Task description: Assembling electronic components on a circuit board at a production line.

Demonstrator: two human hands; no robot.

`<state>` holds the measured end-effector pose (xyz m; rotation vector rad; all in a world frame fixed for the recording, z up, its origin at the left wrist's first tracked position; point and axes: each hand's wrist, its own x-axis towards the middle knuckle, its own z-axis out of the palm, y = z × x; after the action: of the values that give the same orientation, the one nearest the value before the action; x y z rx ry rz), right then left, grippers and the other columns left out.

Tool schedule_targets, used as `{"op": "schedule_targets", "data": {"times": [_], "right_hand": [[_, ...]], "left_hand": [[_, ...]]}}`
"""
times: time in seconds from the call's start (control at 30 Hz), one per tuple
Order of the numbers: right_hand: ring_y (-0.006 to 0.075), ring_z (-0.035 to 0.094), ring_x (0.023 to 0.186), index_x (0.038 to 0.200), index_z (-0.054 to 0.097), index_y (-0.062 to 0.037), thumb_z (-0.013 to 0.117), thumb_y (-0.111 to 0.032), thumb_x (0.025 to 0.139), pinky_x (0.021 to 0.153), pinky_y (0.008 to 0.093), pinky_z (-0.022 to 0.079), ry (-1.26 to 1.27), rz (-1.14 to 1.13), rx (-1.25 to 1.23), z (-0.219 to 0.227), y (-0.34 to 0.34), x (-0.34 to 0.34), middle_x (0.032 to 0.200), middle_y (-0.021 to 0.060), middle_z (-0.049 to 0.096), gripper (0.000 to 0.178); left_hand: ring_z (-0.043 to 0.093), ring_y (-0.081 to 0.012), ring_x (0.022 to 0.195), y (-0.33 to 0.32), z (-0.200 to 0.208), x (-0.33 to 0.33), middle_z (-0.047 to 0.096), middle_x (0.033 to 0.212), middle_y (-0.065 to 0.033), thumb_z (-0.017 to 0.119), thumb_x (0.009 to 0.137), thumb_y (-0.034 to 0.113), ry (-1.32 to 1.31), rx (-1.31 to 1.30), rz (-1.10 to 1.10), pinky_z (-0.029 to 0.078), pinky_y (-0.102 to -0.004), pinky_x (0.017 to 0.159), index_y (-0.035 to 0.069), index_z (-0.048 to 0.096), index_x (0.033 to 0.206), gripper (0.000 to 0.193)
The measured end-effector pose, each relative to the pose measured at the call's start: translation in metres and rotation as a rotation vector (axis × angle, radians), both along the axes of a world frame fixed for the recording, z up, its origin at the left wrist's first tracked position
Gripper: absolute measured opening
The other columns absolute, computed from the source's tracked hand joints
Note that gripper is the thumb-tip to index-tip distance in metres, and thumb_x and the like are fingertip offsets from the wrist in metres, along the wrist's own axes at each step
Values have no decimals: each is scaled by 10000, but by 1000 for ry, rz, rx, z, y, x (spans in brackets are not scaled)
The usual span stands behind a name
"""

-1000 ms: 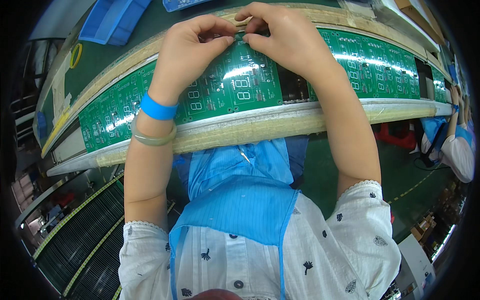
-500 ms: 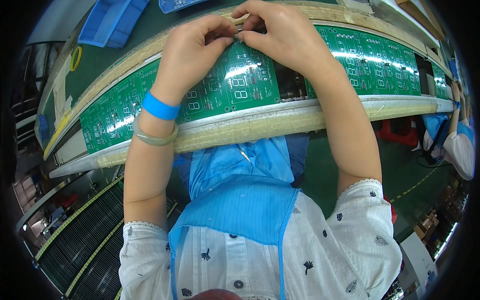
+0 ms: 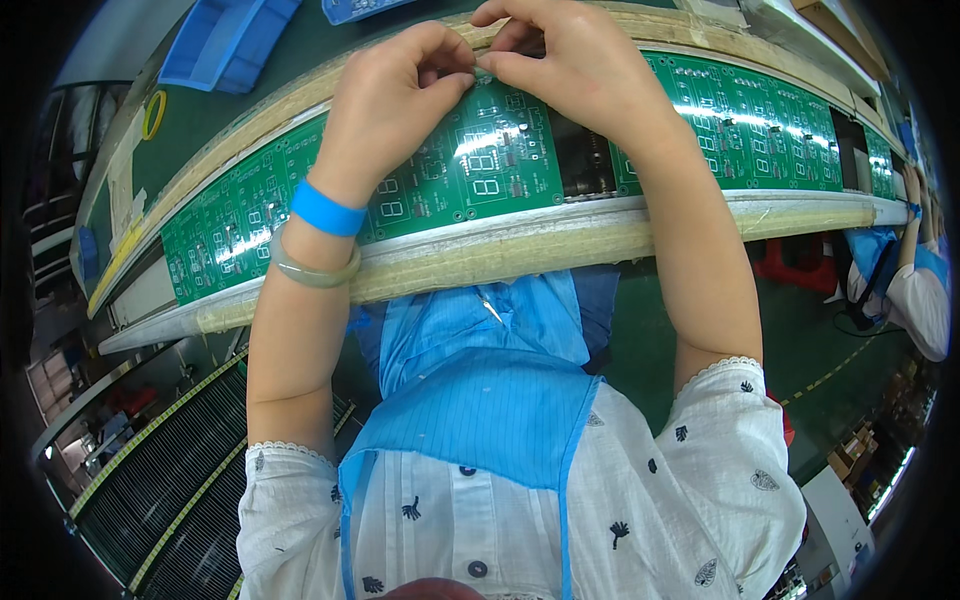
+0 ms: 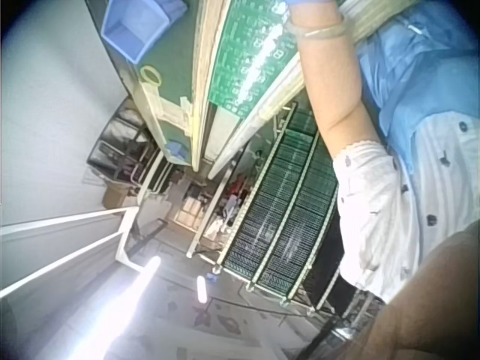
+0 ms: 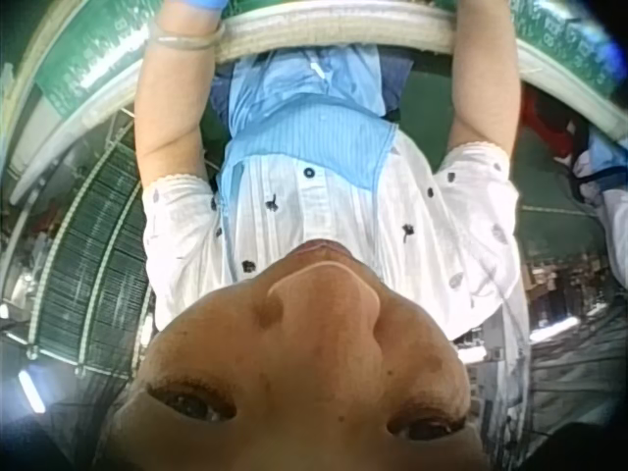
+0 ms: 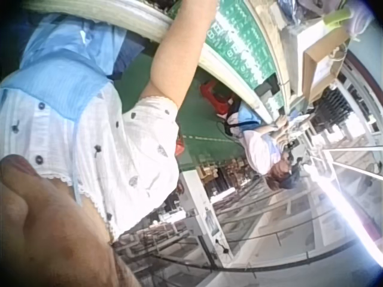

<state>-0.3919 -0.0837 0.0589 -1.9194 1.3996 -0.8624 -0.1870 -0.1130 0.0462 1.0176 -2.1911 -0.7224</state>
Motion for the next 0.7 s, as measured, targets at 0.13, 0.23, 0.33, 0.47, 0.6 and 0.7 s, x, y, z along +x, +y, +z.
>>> {"op": "schedule_targets", "data": {"times": [0.13,0.23,0.33,0.47,0.6,0.7], "right_hand": [[111,639,908,1246,645,-30,693,-103,911,834,264,522,-45,-8,35,0,-1,0,942,34,686,347],[112,646,935,1221,669,-32,695,-111,925,851,265,524,-52,-34,16,1,-7,-6,967,30,697,308],[155,679,873,1090,710,-8,692,-107,907,803,287,537,16,-83,-130,21,-14,1,927,78,725,209],[306,716,806,985,733,11,677,-108,856,746,375,556,267,-37,-335,47,-50,13,905,160,742,184],[348,683,965,995,762,-50,667,-155,837,878,486,504,496,201,-312,80,-74,33,977,154,742,213],[334,627,1109,991,776,-93,659,-176,838,980,552,429,677,288,-224,78,-91,37,1006,123,741,210]], "left_hand": [[636,-174,696,1,1,1,724,836,-79,736,828,77,-38,-18,-3,527,-304,672,46,702,982,161],[629,-165,691,1,3,0,721,829,-83,746,827,94,-5,-13,-10,520,-299,660,53,712,980,162],[663,-356,814,-5,19,4,695,845,-152,720,818,124,126,-228,87,529,-432,721,51,704,850,81],[644,-354,915,-30,55,9,719,898,-174,664,843,71,-113,-388,195,501,-419,794,19,749,930,132],[637,-359,923,-78,54,16,725,930,-143,642,828,123,-504,-382,289,465,-503,827,105,777,935,173],[639,-345,966,-102,55,28,736,919,-114,648,808,168,-330,-304,-76,431,-538,847,171,794,927,188]]}}
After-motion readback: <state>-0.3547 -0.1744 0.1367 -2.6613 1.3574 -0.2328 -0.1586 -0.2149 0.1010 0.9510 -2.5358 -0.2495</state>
